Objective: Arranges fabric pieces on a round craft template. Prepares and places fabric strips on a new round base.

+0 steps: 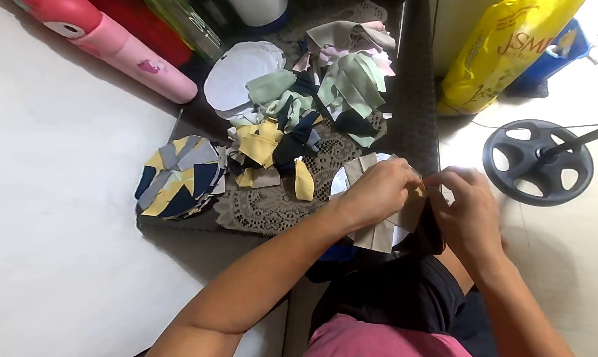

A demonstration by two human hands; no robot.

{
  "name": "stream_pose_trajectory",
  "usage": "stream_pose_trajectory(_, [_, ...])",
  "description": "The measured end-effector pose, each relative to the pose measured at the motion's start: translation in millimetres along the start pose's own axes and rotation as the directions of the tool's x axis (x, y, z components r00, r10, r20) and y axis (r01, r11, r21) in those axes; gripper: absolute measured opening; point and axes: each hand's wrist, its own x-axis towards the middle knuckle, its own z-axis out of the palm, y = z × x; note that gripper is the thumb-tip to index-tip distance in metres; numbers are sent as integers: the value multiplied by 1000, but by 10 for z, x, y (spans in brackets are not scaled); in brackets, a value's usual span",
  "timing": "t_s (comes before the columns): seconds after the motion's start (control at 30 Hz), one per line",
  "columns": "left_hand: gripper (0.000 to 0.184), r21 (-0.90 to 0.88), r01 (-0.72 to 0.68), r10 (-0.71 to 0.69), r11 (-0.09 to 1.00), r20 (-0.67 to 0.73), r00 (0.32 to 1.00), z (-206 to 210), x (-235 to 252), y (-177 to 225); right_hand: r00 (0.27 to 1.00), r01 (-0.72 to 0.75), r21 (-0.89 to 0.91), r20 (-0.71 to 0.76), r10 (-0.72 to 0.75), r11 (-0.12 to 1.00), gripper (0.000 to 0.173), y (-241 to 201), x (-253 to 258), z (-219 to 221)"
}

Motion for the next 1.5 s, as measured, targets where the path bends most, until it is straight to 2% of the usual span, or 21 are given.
stream_pose_trajectory(0.4, [25, 22, -23, 22, 1000, 17, 1000, 14, 1, 10, 1000, -10, -19, -16, 10, 1000, 10, 43, 18, 112])
stream_pose_trajectory(0.53, [22, 41, -26, 29, 999, -57, 998, 35, -15, -24, 1000, -15, -22, -17, 15, 1000, 13, 42, 15, 147])
stream_pose_trajectory(0.67, [20, 86, 51, -42, 995, -98, 994, 3, -68, -8, 999, -24, -23, -24, 23, 999, 12, 60, 7, 174])
stream_pose_trajectory(0.8, [23, 224, 167, -141, 960, -127, 982, -48, -181, 50, 999, -51, 10, 6, 51, 999, 16, 85, 18, 157])
stream_pose_trajectory(0.83, [23, 247, 172, -136, 954, -156, 978, -37, -209, 50, 998, -67, 26, 20, 66, 997, 16, 92, 23, 153])
stream_pose_trajectory(0.9, [24, 277, 111, -37, 955, -257, 966, 57, -263, -6, 996, -85, 52, 33, 83, 995, 16, 105, 29, 149])
stream_pose_trajectory(0.97, [34, 318, 49, 58, 947, -317, 947, 229, -322, -64, 996, -86, 63, 37, 84, 994, 16, 120, 26, 150])
stream_pose_trajectory(1.03, [57, 367, 43, 74, 929, -299, 951, 438, -385, -83, 996, -83, 77, 29, 81, 994, 15, 137, 21, 156])
stream_pose_trajectory(1.1, [70, 389, 69, 26, 919, -234, 972, 588, -435, -92, 996, -88, 102, 30, 85, 991, 15, 145, 12, 158])
stream_pose_trajectory(1.23, [72, 422, 47, 30, 905, -175, 984, 649, -443, -172, 995, -98, 148, 36, 93, 984, 17, 159, -10, 158])
stream_pose_trajectory(1.4, [71, 391, -213, 231, 896, 1, 973, 449, -402, -417, 994, -100, 175, -33, 107, 979, 20, 201, -63, 133])
stream_pose_trajectory(1.5, [71, 375, -293, 291, 879, 63, 955, 370, -371, -486, 992, -118, 128, -31, 123, 985, 20, 187, -1, 119])
